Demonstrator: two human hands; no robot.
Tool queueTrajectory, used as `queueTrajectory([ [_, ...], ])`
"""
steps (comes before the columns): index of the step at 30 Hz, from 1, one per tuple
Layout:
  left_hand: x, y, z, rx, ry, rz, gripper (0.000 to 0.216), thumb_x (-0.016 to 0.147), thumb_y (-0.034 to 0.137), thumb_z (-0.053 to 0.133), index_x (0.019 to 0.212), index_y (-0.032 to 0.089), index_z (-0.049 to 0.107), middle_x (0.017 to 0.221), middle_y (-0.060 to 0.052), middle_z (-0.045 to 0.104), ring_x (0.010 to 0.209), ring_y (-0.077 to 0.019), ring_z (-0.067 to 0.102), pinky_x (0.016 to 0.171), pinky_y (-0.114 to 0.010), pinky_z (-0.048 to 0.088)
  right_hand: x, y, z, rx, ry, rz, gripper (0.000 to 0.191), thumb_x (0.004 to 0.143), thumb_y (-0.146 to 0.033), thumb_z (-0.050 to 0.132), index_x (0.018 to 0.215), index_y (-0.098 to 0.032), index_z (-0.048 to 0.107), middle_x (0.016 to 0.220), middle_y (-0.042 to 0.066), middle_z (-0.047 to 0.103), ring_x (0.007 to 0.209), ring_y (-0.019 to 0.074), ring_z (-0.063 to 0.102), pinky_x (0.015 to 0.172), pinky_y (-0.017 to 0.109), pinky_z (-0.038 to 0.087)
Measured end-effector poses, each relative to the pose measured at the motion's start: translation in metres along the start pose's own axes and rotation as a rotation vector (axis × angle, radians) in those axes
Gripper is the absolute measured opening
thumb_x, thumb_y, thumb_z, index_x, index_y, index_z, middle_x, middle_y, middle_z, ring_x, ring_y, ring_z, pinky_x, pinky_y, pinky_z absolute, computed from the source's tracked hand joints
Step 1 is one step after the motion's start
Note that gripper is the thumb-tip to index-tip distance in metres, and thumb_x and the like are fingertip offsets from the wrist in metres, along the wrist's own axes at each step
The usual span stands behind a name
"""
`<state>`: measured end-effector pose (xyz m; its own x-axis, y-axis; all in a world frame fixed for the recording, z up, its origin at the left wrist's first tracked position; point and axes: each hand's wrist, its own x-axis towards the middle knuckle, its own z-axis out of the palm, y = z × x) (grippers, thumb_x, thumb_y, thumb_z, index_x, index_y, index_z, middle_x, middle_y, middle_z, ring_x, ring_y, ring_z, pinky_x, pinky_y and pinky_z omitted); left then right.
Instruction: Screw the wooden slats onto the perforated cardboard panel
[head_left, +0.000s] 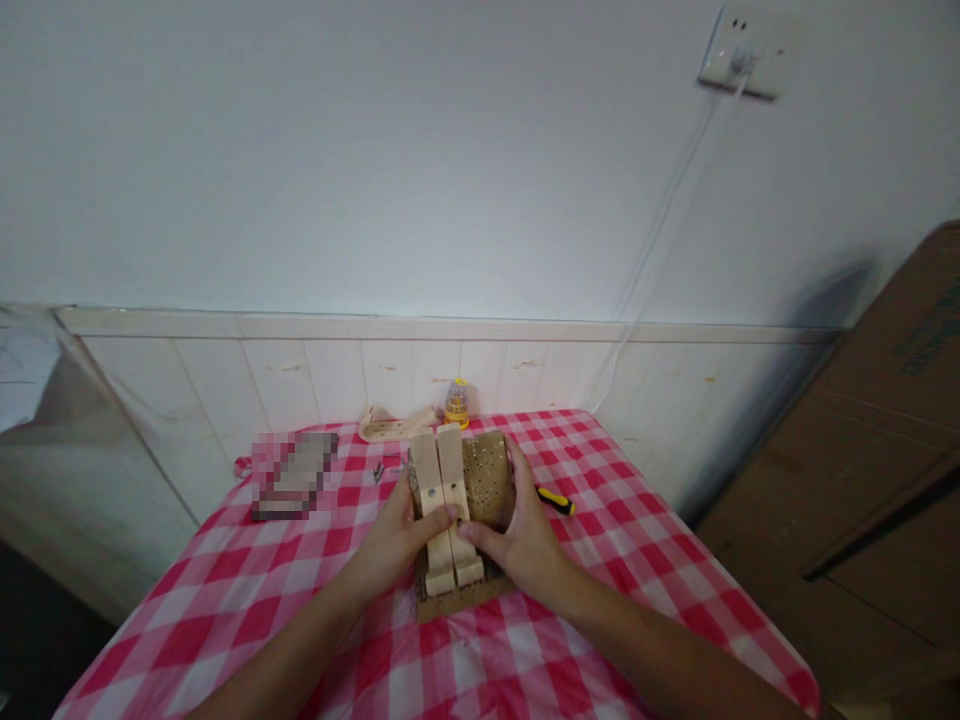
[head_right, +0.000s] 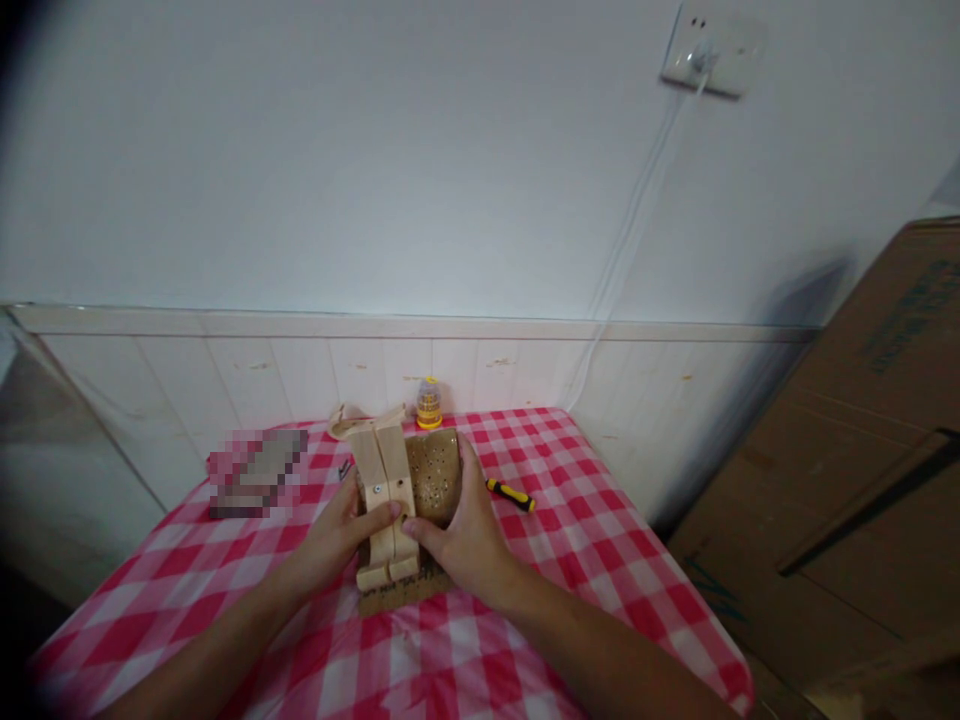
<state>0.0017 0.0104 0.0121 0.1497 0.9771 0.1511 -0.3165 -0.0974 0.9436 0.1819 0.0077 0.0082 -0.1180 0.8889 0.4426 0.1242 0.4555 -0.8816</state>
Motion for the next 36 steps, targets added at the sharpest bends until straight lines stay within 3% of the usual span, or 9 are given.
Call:
queueTrajectory([
  [5, 0.0, 0.003, 0.003, -0.006, 0.03, -0.018, 0.074, 0.072, 0.033, 0.088, 0.133, 0.019, 0.049, 0.134, -0.016, 0.069, 0.12, -0.0333, 0.068, 0.097, -0.042, 0.058, 0.002, 0.001, 0.0, -0.022, -0.013, 0.019, 0.112, 0.073, -0.028, 0.086, 0.161, -0.033, 0.017, 0.167, 0.011, 0.03, 0.154, 0.031, 0.033, 0.125, 0.054, 0.029],
  [9, 0.001, -0.001, 0.005, -0.068, 0.042, -0.067, 0.077, 0.069, 0.033, 0.09, 0.134, 0.018, 0.051, 0.132, -0.016, 0.07, 0.117, -0.0338, 0.069, 0.096, -0.043, 0.058, 0.007, -0.001, -0.002, -0.016, -0.038, 0.058, 0.111, 0.071, -0.028, 0.088, 0.16, -0.032, 0.022, 0.16, 0.012, 0.042, 0.148, 0.0323, 0.042, 0.12, 0.054, 0.037],
  [15, 0.003, -0.011, 0.004, -0.15, 0.023, -0.19, 0.082, 0.071, 0.032, 0.089, 0.141, 0.015, 0.049, 0.123, -0.018, 0.074, 0.108, -0.0344, 0.074, 0.096, -0.048, 0.057, 0.011, 0.002, -0.003, 0.006, -0.099, 0.12, 0.09, 0.069, -0.035, 0.089, 0.145, -0.029, 0.041, 0.139, 0.009, 0.059, 0.131, 0.0313, 0.057, 0.112, 0.049, 0.045],
  [26, 0.004, -0.01, 0.004, -0.114, 0.001, -0.171, 0.07, 0.071, 0.032, 0.089, 0.131, 0.015, 0.057, 0.12, -0.017, 0.076, 0.107, -0.0342, 0.074, 0.093, -0.045, 0.058, 0.008, 0.007, -0.001, 0.026, -0.06, 0.109, 0.092, 0.068, -0.025, 0.087, 0.146, -0.029, 0.038, 0.141, 0.009, 0.057, 0.134, 0.0309, 0.054, 0.114, 0.049, 0.044],
  [36, 0.003, -0.006, 0.006, 0.017, 0.081, -0.106, 0.067, 0.07, 0.032, 0.088, 0.128, 0.016, 0.059, 0.128, -0.016, 0.072, 0.118, -0.0345, 0.069, 0.096, -0.044, 0.057, 0.007, -0.004, 0.001, 0.061, -0.036, 0.114, 0.101, 0.071, -0.026, 0.086, 0.155, -0.033, 0.03, 0.15, 0.009, 0.051, 0.141, 0.0313, 0.049, 0.116, 0.051, 0.041],
])
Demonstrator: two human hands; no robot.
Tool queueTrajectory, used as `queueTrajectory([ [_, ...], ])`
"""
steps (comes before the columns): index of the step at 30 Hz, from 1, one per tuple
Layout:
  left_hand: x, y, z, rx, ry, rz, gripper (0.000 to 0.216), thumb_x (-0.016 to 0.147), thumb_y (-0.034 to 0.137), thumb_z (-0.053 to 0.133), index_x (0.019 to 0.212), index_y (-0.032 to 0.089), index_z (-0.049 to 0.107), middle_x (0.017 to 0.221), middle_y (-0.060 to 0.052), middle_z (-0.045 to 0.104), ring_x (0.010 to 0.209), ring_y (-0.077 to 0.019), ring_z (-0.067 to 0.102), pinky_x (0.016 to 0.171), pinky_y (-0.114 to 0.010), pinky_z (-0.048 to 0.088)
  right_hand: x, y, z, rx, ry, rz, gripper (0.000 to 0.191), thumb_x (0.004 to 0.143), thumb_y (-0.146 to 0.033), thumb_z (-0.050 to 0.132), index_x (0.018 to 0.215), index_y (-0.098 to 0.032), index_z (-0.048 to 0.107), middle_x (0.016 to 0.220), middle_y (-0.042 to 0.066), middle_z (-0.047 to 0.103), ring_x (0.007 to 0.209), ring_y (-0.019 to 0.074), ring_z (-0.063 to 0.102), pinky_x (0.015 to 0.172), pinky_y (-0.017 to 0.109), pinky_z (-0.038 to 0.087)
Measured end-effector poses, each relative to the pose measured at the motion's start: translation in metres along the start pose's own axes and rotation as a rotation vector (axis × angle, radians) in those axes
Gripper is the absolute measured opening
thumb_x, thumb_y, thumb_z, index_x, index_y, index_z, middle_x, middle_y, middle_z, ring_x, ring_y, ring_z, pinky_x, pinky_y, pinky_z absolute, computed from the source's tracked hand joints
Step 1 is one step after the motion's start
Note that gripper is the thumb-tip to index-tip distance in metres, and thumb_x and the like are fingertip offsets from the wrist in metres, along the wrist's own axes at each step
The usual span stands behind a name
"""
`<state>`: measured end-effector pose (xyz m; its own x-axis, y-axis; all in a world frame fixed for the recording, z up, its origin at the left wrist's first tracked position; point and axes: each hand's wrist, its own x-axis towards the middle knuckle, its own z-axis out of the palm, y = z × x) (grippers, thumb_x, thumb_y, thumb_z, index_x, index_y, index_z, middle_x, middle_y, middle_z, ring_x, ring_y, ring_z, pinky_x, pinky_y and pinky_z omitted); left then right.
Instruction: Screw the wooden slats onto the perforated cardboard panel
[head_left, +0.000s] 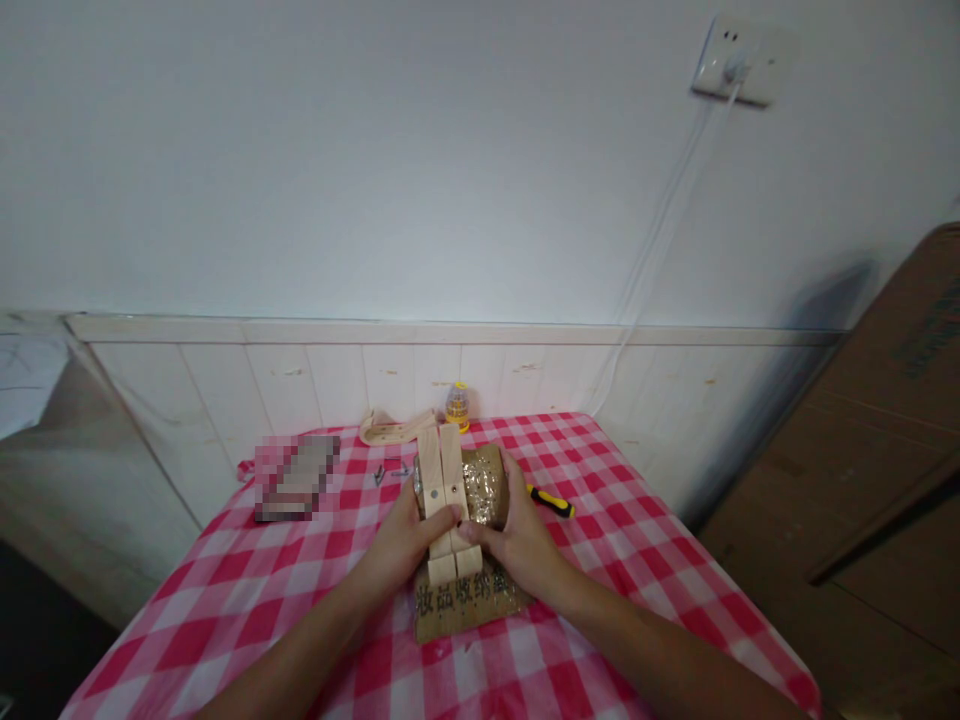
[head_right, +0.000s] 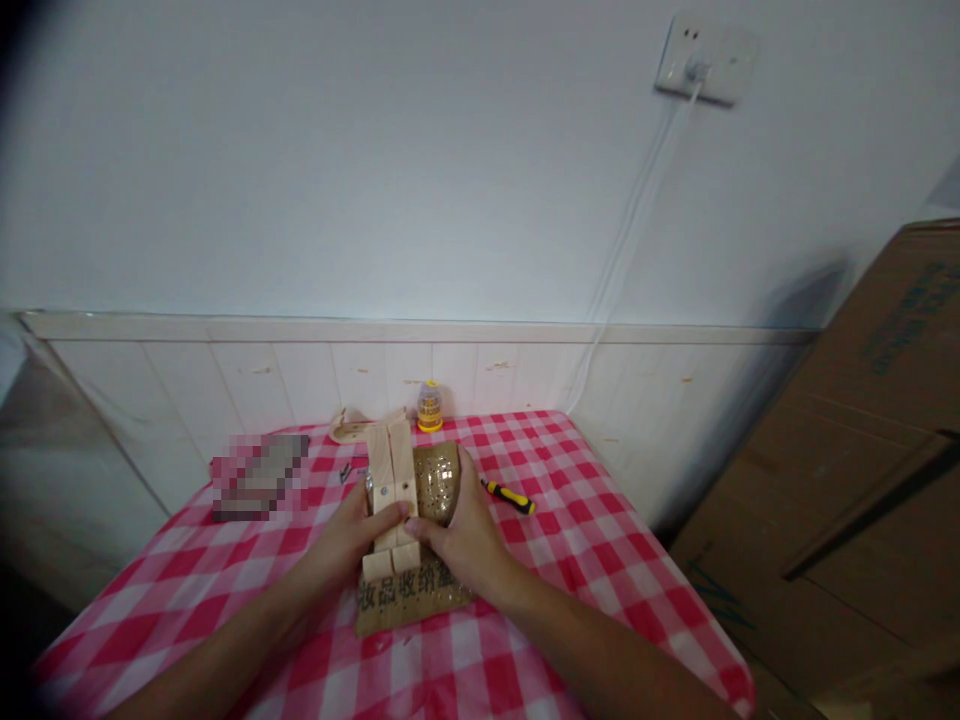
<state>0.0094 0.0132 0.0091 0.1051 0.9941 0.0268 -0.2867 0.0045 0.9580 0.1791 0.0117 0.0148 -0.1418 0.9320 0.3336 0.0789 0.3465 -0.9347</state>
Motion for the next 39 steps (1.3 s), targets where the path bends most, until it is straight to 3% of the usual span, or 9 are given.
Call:
queueTrajectory([
  [7, 0.003, -0.002, 0.0, 0.06, 0.014, 0.083, 0.055, 0.073, 0.029, 0.081, 0.122, 0.016, 0.06, 0.121, -0.014, 0.075, 0.109, -0.0317, 0.072, 0.093, -0.042, 0.058, -0.001, 0.002, 0.0, 0.002, 0.012, -0.031, 0.105, 0.07, -0.031, 0.088, 0.156, -0.032, 0.027, 0.158, 0.012, 0.043, 0.145, 0.0323, 0.045, 0.116, 0.052, 0.041],
  [14, 0.002, 0.0, 0.001, 0.095, 0.01, 0.116, 0.053, 0.069, 0.025, 0.083, 0.117, 0.016, 0.062, 0.124, -0.014, 0.074, 0.11, -0.0315, 0.072, 0.096, -0.043, 0.057, -0.004, 0.001, 0.0, 0.026, 0.007, -0.02, 0.108, 0.07, -0.028, 0.088, 0.157, -0.032, 0.025, 0.155, 0.012, 0.047, 0.141, 0.0324, 0.05, 0.116, 0.053, 0.041],
  [24, 0.004, -0.002, 0.001, 0.013, -0.031, 0.074, 0.059, 0.067, 0.034, 0.09, 0.117, 0.016, 0.063, 0.126, -0.016, 0.074, 0.113, -0.033, 0.071, 0.094, -0.043, 0.058, 0.0, 0.001, -0.001, 0.01, 0.007, -0.006, 0.108, 0.069, -0.032, 0.09, 0.156, -0.034, 0.026, 0.155, 0.012, 0.047, 0.137, 0.0322, 0.054, 0.115, 0.053, 0.043],
  [31, 0.004, 0.002, 0.005, 0.017, 0.02, 0.063, 0.057, 0.062, 0.026, 0.088, 0.112, 0.016, 0.064, 0.116, -0.014, 0.077, 0.106, -0.0329, 0.073, 0.092, -0.043, 0.058, 0.0, 0.009, -0.002, 0.001, -0.009, 0.012, 0.109, 0.068, -0.029, 0.09, 0.156, -0.031, 0.026, 0.149, 0.013, 0.053, 0.137, 0.0323, 0.055, 0.115, 0.053, 0.042],
  [35, 0.003, 0.001, 0.006, -0.014, 0.01, 0.053, 0.058, 0.06, 0.026, 0.089, 0.111, 0.015, 0.064, 0.116, -0.015, 0.077, 0.103, -0.0323, 0.074, 0.088, -0.04, 0.059, 0.0, 0.005, -0.003, -0.018, -0.016, 0.028, 0.103, 0.068, -0.028, 0.089, 0.153, -0.03, 0.031, 0.148, 0.012, 0.054, 0.135, 0.0311, 0.056, 0.112, 0.051, 0.045],
  [39, 0.002, -0.006, 0.008, -0.146, -0.026, -0.054, 0.065, 0.062, 0.028, 0.09, 0.119, 0.014, 0.062, 0.115, -0.016, 0.077, 0.098, -0.0329, 0.075, 0.082, -0.04, 0.06, 0.01, 0.003, -0.015, -0.12, -0.078, 0.062, 0.083, 0.068, -0.032, 0.089, 0.14, -0.025, 0.048, 0.138, 0.012, 0.063, 0.128, 0.0309, 0.062, 0.109, 0.051, 0.048],
])
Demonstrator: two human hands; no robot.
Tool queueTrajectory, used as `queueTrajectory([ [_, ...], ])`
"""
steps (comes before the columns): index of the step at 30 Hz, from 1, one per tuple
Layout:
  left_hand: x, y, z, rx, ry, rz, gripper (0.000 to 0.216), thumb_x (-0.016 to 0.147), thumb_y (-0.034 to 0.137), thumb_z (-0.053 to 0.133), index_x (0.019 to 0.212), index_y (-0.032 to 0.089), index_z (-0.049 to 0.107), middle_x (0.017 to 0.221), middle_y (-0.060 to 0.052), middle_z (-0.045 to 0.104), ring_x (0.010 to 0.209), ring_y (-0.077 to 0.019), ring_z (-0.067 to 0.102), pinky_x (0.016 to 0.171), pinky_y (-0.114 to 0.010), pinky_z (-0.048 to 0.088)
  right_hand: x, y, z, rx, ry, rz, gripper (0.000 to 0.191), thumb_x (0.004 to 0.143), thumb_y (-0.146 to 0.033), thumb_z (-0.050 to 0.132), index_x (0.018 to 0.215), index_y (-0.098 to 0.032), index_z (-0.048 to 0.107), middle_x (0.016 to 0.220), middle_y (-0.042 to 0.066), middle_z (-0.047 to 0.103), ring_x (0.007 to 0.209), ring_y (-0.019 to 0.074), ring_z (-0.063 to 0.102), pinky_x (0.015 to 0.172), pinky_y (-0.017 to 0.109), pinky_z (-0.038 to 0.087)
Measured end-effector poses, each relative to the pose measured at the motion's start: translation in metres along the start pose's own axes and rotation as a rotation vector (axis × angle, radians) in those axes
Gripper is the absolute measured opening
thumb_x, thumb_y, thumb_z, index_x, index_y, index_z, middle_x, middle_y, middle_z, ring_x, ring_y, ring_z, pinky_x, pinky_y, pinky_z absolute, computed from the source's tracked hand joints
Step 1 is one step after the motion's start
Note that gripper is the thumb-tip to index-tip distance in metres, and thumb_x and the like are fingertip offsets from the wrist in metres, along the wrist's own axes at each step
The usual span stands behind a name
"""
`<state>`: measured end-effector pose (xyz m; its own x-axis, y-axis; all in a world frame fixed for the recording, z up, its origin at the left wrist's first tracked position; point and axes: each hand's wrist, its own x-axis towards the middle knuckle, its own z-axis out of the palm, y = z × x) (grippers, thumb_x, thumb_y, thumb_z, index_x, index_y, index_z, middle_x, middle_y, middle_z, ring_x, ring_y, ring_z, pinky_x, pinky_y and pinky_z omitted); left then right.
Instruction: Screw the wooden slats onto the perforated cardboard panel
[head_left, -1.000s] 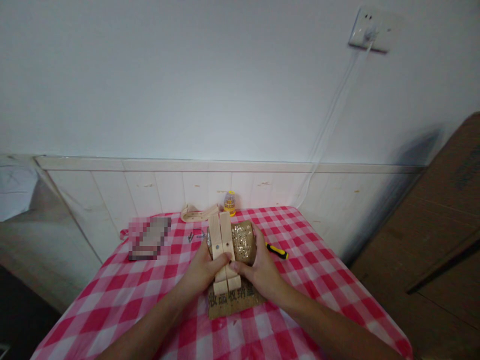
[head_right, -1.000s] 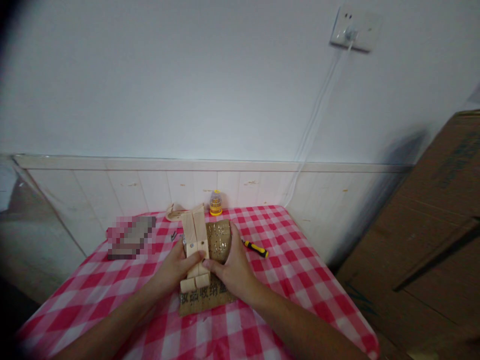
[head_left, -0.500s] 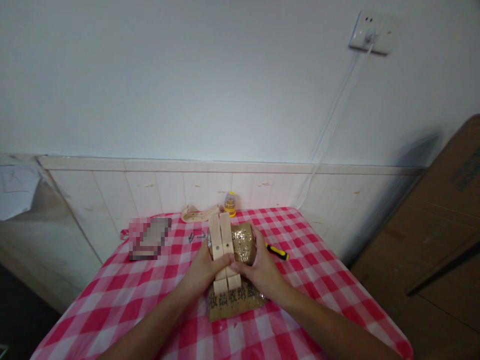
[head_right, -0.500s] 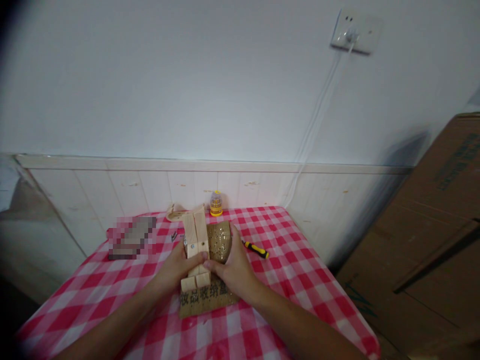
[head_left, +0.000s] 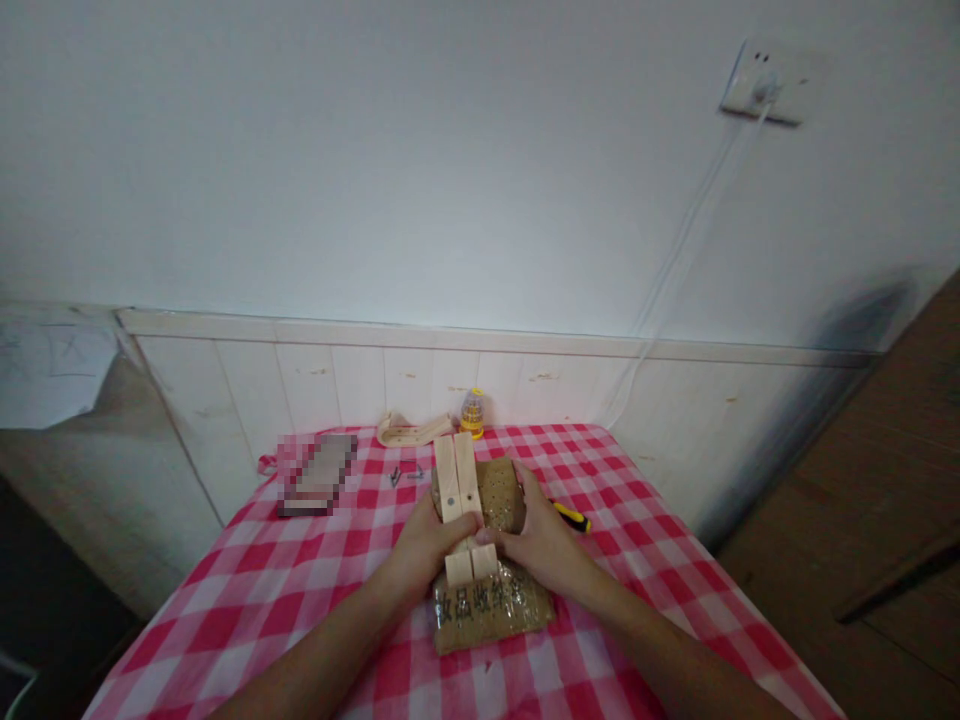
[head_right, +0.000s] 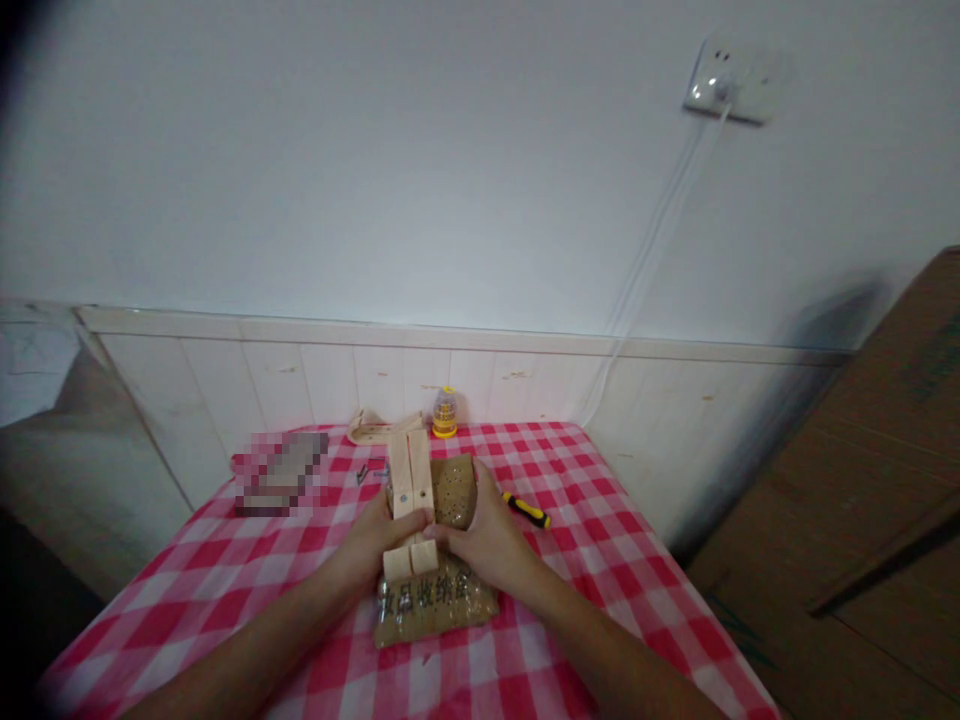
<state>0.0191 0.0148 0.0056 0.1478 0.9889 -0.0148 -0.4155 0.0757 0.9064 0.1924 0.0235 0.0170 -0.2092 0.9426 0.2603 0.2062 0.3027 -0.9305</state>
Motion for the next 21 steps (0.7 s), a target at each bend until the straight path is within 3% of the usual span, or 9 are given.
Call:
queueTrajectory([
  [4, -0.001, -0.001, 0.0, -0.143, -0.065, -0.052, 0.07, 0.063, 0.029, 0.092, 0.124, 0.013, 0.062, 0.112, -0.015, 0.078, 0.091, -0.03, 0.076, 0.081, -0.04, 0.06, 0.019, 0.0, -0.026, -0.087, 0.078, 0.1, 0.047, 0.083, -0.056, 0.073, 0.113, -0.021, 0.069, 0.118, 0.014, 0.074, 0.102, 0.0298, 0.072, 0.086, 0.045, 0.059],
  [7, -0.002, 0.003, 0.0, -0.186, -0.093, -0.062, 0.07, 0.062, 0.029, 0.094, 0.123, 0.013, 0.064, 0.114, -0.017, 0.078, 0.092, -0.0304, 0.076, 0.08, -0.039, 0.059, 0.037, -0.001, -0.045, -0.078, 0.108, 0.197, 0.046, 0.089, -0.064, 0.058, 0.093, -0.019, 0.069, 0.085, 0.008, 0.075, 0.07, 0.0218, 0.07, 0.063, 0.034, 0.055],
  [14, 0.0, -0.003, -0.002, -0.219, -0.205, -0.071, 0.072, 0.055, 0.027, 0.098, 0.118, 0.011, 0.066, 0.11, -0.017, 0.078, 0.088, -0.028, 0.075, 0.077, -0.036, 0.057, 0.091, 0.0, -0.059, -0.223, -0.095, 0.183, 0.034, 0.085, -0.05, 0.066, 0.083, -0.016, 0.069, 0.077, 0.005, 0.072, 0.066, 0.0162, 0.064, 0.061, 0.027, 0.049],
  [17, 0.001, -0.006, -0.004, -0.221, -0.232, -0.102, 0.074, 0.054, 0.027, 0.098, 0.12, 0.011, 0.067, 0.11, -0.016, 0.078, 0.088, -0.0276, 0.074, 0.077, -0.036, 0.056, 0.113, 0.007, -0.048, -0.278, -0.217, 0.173, 0.023, 0.078, -0.038, 0.073, 0.083, -0.015, 0.073, 0.07, 0.002, 0.071, 0.061, 0.0148, 0.061, 0.059, 0.026, 0.048],
  [21, 0.001, -0.008, -0.006, -0.17, -0.225, -0.129, 0.068, 0.054, 0.022, 0.095, 0.116, 0.013, 0.068, 0.107, -0.013, 0.078, 0.086, -0.0252, 0.073, 0.076, -0.035, 0.056, 0.137, 0.017, -0.024, -0.341, -0.463, 0.167, 0.01, 0.072, -0.024, 0.074, 0.069, -0.015, 0.073, 0.061, -0.001, 0.069, 0.054, 0.0132, 0.057, 0.055, 0.024, 0.046],
])
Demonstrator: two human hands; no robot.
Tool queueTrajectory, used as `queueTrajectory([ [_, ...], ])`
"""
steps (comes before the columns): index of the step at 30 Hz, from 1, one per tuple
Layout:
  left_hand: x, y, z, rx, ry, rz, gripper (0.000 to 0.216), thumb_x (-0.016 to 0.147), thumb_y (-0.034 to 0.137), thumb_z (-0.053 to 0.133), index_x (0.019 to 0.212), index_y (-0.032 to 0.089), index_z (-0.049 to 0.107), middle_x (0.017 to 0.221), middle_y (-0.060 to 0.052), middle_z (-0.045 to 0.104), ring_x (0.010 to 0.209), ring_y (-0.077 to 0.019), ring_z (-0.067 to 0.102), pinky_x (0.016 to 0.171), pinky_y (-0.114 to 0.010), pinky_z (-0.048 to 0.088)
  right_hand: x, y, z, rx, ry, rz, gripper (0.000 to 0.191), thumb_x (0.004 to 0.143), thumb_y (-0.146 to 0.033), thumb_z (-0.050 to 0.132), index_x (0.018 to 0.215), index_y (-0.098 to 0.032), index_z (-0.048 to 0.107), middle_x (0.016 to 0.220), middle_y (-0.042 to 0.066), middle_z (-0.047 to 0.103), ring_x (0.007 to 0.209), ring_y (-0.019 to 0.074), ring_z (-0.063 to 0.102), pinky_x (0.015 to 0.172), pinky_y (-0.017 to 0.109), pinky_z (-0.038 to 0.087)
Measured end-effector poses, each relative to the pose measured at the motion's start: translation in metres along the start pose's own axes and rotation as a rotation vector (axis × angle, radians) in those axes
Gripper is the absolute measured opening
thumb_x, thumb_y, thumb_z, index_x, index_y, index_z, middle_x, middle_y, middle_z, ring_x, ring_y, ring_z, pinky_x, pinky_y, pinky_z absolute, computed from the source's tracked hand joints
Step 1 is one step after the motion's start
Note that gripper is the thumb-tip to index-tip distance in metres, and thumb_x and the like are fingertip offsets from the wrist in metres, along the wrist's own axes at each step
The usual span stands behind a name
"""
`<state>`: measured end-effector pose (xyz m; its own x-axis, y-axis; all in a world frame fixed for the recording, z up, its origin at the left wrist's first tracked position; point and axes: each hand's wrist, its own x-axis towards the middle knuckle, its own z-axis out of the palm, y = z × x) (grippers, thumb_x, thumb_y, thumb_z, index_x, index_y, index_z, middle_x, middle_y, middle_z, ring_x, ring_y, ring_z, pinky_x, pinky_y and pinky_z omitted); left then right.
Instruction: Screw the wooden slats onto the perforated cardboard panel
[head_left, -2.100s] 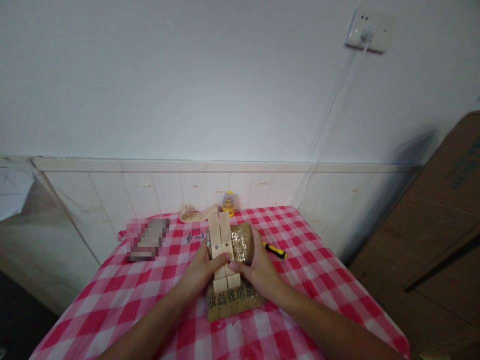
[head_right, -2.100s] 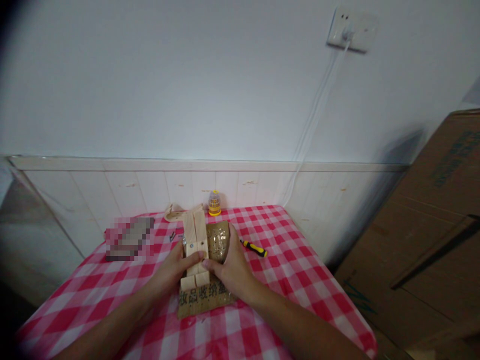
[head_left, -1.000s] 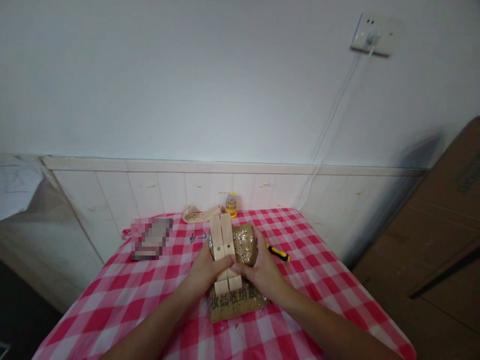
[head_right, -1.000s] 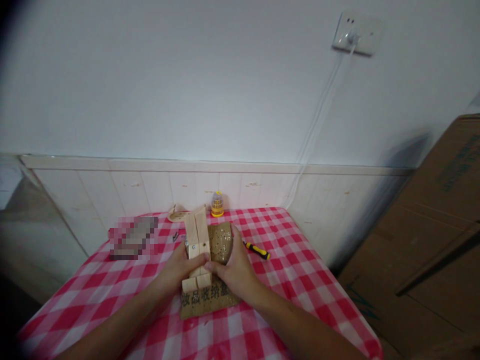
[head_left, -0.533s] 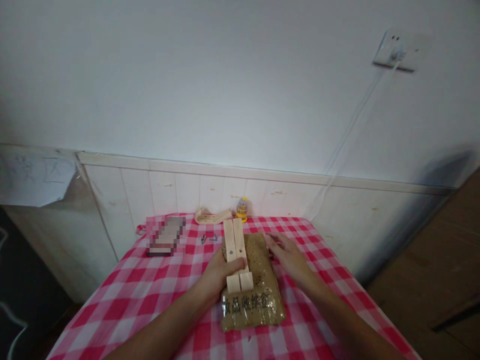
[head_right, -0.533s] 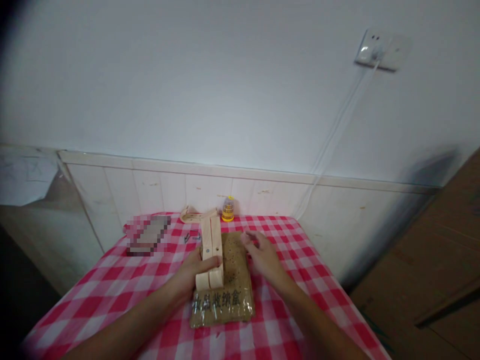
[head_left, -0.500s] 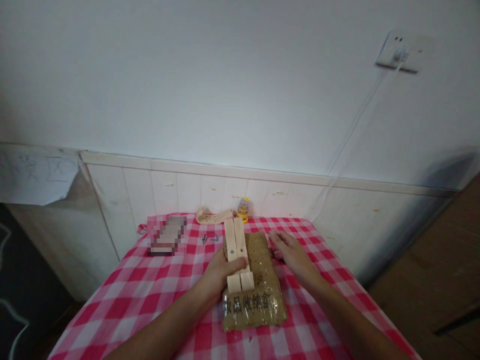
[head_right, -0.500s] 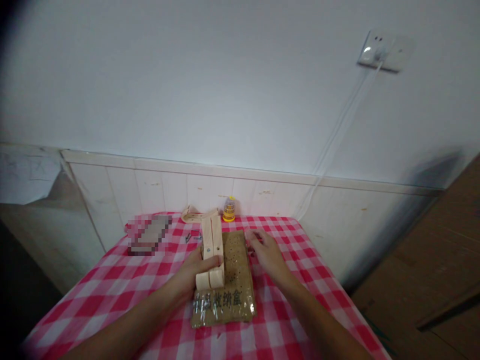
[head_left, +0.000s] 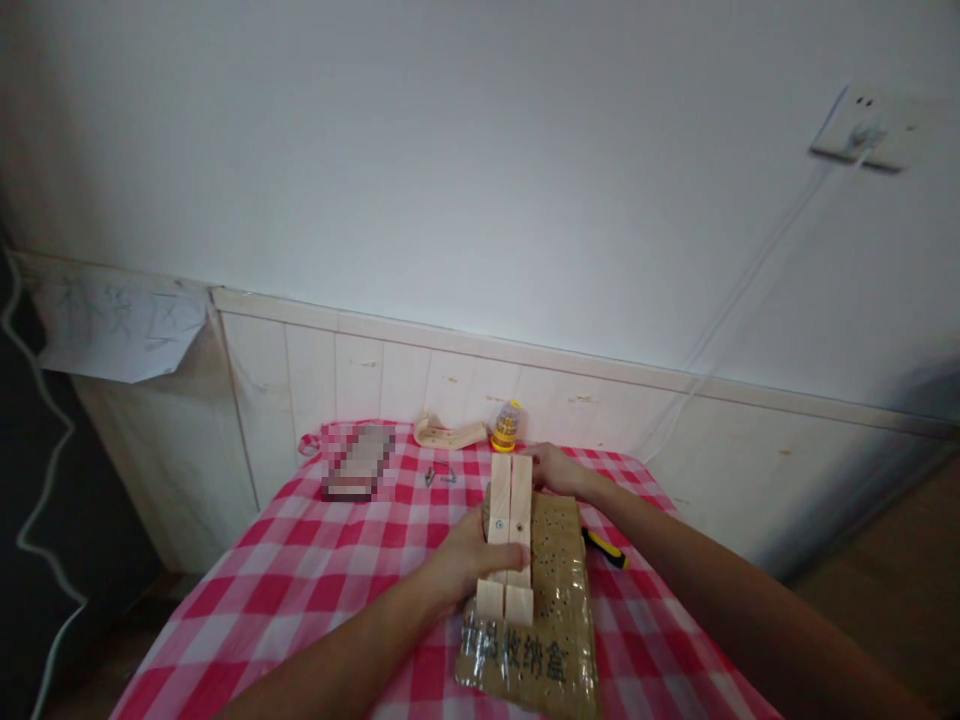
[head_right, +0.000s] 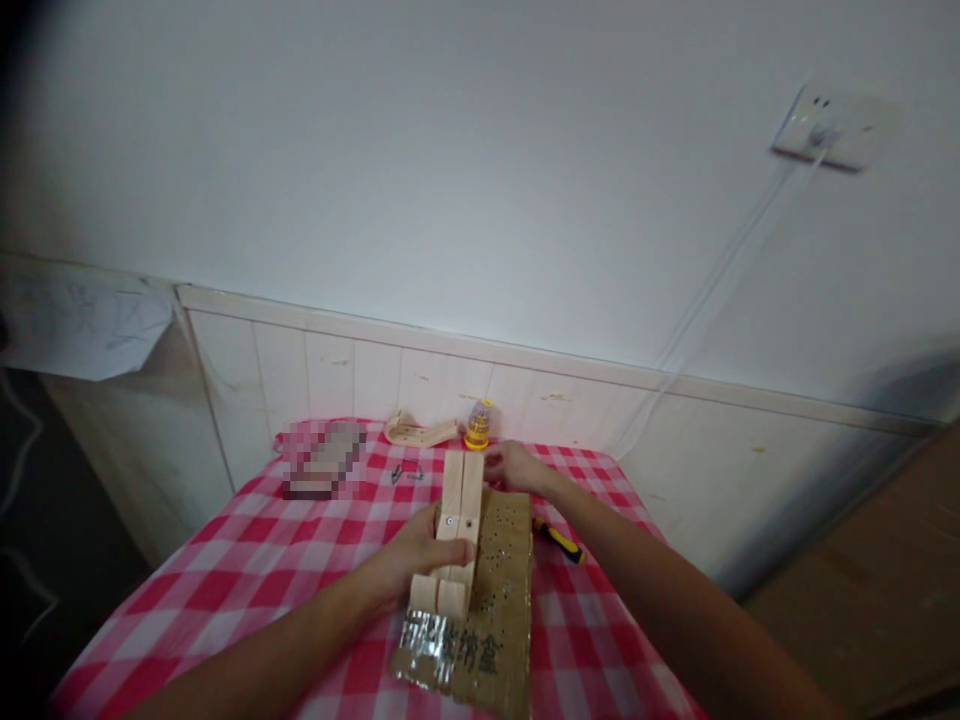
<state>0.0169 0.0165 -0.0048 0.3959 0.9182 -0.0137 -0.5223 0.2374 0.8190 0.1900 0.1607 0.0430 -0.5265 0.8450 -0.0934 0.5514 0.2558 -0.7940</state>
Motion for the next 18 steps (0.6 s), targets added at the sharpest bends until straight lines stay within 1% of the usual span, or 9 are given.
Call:
queueTrajectory([
  [2, 0.0, -0.001, 0.0, 0.018, -0.036, 0.001, 0.064, 0.054, 0.02, 0.092, 0.113, 0.014, 0.07, 0.103, -0.01, 0.079, 0.084, -0.0237, 0.072, 0.074, -0.032, 0.055, 0.016, -0.003, 0.005, -0.043, -0.092, -0.017, 0.009, 0.072, -0.021, 0.073, 0.066, -0.015, 0.073, 0.058, -0.002, 0.068, 0.052, 0.0134, 0.056, 0.053, 0.024, 0.046],
  [4, -0.001, -0.003, 0.0, 0.029, -0.089, 0.0, 0.062, 0.054, 0.018, 0.091, 0.113, 0.015, 0.07, 0.101, -0.009, 0.079, 0.085, -0.0235, 0.072, 0.073, -0.03, 0.054, 0.032, -0.008, 0.007, -0.083, -0.176, -0.038, 0.004, 0.071, -0.018, 0.075, 0.072, -0.015, 0.077, 0.063, -0.001, 0.071, 0.055, 0.0146, 0.059, 0.056, 0.025, 0.049],
  [7, -0.001, -0.002, 0.003, 0.049, -0.13, 0.005, 0.065, 0.054, 0.016, 0.089, 0.116, 0.016, 0.07, 0.104, -0.009, 0.078, 0.092, -0.0258, 0.072, 0.079, -0.032, 0.053, 0.053, -0.016, 0.01, -0.134, -0.297, -0.068, 0.024, 0.063, -0.013, 0.084, 0.087, -0.014, 0.081, 0.075, 0.002, 0.077, 0.064, 0.0157, 0.065, 0.062, 0.025, 0.052],
  [9, -0.002, -0.001, 0.005, 0.068, -0.139, 0.026, 0.066, 0.055, 0.014, 0.088, 0.119, 0.016, 0.069, 0.109, -0.009, 0.078, 0.099, -0.0276, 0.071, 0.083, -0.034, 0.053, 0.066, -0.023, 0.015, -0.16, -0.353, -0.092, 0.031, 0.064, -0.015, 0.087, 0.094, -0.015, 0.081, 0.076, 0.0, 0.078, 0.065, 0.0154, 0.066, 0.061, 0.024, 0.053],
  [11, -0.003, 0.0, 0.006, 0.075, -0.154, 0.033, 0.065, 0.057, 0.013, 0.086, 0.12, 0.017, 0.069, 0.112, -0.009, 0.078, 0.104, -0.0285, 0.071, 0.086, -0.034, 0.053, 0.077, -0.03, 0.024, -0.178, -0.386, -0.121, 0.026, 0.07, -0.021, 0.088, 0.094, -0.015, 0.081, 0.079, 0.0, 0.078, 0.068, 0.0155, 0.067, 0.065, 0.024, 0.055],
  [12, -0.003, 0.001, 0.007, 0.076, -0.153, 0.031, 0.064, 0.057, 0.012, 0.086, 0.119, 0.018, 0.07, 0.113, -0.009, 0.078, 0.104, -0.0283, 0.071, 0.086, -0.033, 0.053, 0.081, -0.034, 0.028, -0.183, -0.397, -0.138, 0.025, 0.075, -0.025, 0.087, 0.097, -0.015, 0.08, 0.084, 0.0, 0.078, 0.072, 0.0155, 0.068, 0.067, 0.025, 0.056],
  [13, -0.003, 0.001, 0.007, 0.075, -0.15, 0.025, 0.064, 0.057, 0.012, 0.086, 0.118, 0.018, 0.07, 0.112, -0.008, 0.078, 0.104, -0.0279, 0.071, 0.085, -0.033, 0.053, 0.084, -0.038, 0.032, -0.187, -0.403, -0.155, 0.024, 0.082, -0.029, 0.083, 0.101, -0.015, 0.078, 0.091, 0.001, 0.078, 0.076, 0.016, 0.069, 0.07, 0.026, 0.058],
  [15, -0.004, 0.001, 0.007, 0.062, -0.139, -0.001, 0.063, 0.058, 0.012, 0.085, 0.119, 0.018, 0.07, 0.111, -0.008, 0.078, 0.102, -0.0271, 0.072, 0.083, -0.032, 0.054, 0.085, -0.044, 0.039, -0.193, -0.414, -0.184, 0.026, 0.096, -0.034, 0.072, 0.112, -0.014, 0.071, 0.109, 0.005, 0.074, 0.088, 0.0191, 0.072, 0.075, 0.034, 0.061],
  [18, -0.007, 0.004, 0.008, 0.013, -0.118, -0.086, 0.064, 0.059, 0.012, 0.083, 0.121, 0.017, 0.069, 0.108, -0.009, 0.079, 0.094, -0.0262, 0.073, 0.079, -0.033, 0.055, 0.073, -0.048, 0.044, -0.196, -0.415, -0.213, 0.033, 0.1, -0.036, 0.067, 0.124, -0.015, 0.065, 0.124, 0.007, 0.068, 0.105, 0.0264, 0.07, 0.087, 0.043, 0.061],
])
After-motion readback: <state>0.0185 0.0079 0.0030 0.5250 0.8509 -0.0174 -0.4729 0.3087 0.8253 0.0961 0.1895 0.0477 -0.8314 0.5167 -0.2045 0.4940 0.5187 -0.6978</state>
